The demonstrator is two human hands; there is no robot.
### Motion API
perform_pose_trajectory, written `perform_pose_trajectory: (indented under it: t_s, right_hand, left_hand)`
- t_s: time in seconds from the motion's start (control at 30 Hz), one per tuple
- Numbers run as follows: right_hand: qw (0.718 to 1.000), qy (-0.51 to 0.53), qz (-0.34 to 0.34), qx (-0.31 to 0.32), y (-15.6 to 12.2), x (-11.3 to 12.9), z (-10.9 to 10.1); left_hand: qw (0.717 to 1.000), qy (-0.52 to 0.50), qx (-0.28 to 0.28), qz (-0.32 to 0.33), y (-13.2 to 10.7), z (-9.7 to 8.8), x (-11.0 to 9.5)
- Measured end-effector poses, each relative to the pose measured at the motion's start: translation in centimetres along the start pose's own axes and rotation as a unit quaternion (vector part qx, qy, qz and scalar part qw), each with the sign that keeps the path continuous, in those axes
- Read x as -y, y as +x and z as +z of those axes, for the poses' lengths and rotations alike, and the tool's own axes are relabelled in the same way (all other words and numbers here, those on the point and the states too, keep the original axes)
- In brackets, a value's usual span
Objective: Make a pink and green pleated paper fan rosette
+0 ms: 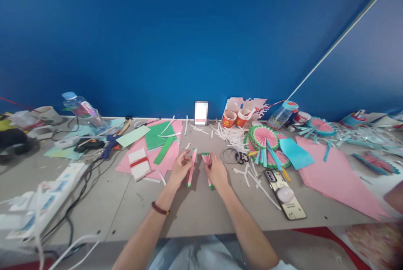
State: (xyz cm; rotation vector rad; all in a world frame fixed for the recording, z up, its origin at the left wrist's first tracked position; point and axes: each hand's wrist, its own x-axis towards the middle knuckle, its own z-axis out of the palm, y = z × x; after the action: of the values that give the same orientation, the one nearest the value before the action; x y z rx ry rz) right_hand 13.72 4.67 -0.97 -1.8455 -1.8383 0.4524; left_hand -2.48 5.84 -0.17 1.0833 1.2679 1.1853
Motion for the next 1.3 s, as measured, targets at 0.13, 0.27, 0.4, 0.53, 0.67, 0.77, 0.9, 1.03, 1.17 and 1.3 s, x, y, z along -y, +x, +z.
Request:
perform_pose_trajectory:
  t_s: [0.13,0.27,0.4,0.53,0.67,0.77,0.9,1.03,1.17,1.3]
  right_hand:
    - [0.982,0.183,0.036,-0.029,0.7,-1.0,0.1]
    - [0.866,0.476,0.147,0.049,1.1,-0.9,-0.5]
    - [0.749,0.630,0.178,0.101,1.1,-0.5,-1.3]
    - [0.696,0.687,0.149,0.146,0.9,-0.5,-1.7]
    - [0.697,0.686,0.139,0.152,0.7,-0.4,-1.9]
    - [0.729,0.658,0.136,0.128,0.7,-0.1,-2.0]
    - [0.743,0.642,0.144,0.127,0.9,0.0,-2.0]
    - [0.721,0.668,0.154,0.101,1.0,0.0,-2.0]
    - [0.723,0.670,0.147,0.087,1.1,0.0,-2.1]
    - [0.737,0.665,0.109,0.056,1.0,0.1,-2.2]
  left_hand:
    - [0.983,-0.154,0.038,-0.094,-0.2,-0.2,-1.5]
    - [0.954,-0.259,0.056,-0.137,-0.2,-0.4,-2.1]
    - [0.924,-0.337,0.088,-0.161,0.0,-0.6,-2.1]
    - [0.919,-0.349,0.115,-0.142,-0.1,-0.5,-2.4]
    - [0.936,-0.310,0.107,-0.131,-0.3,-0.1,-3.0]
    - [0.948,-0.285,0.101,-0.103,-0.5,0.1,-3.2]
    - [0.962,-0.244,0.101,-0.063,-0.8,0.2,-3.3]
    - [0.975,-0.204,0.071,-0.049,-0.9,0.1,-3.1]
    - [0.980,-0.181,0.067,-0.049,-1.0,0.2,-3.1]
    - [0.980,-0.181,0.060,-0.062,-1.2,0.3,-3.5]
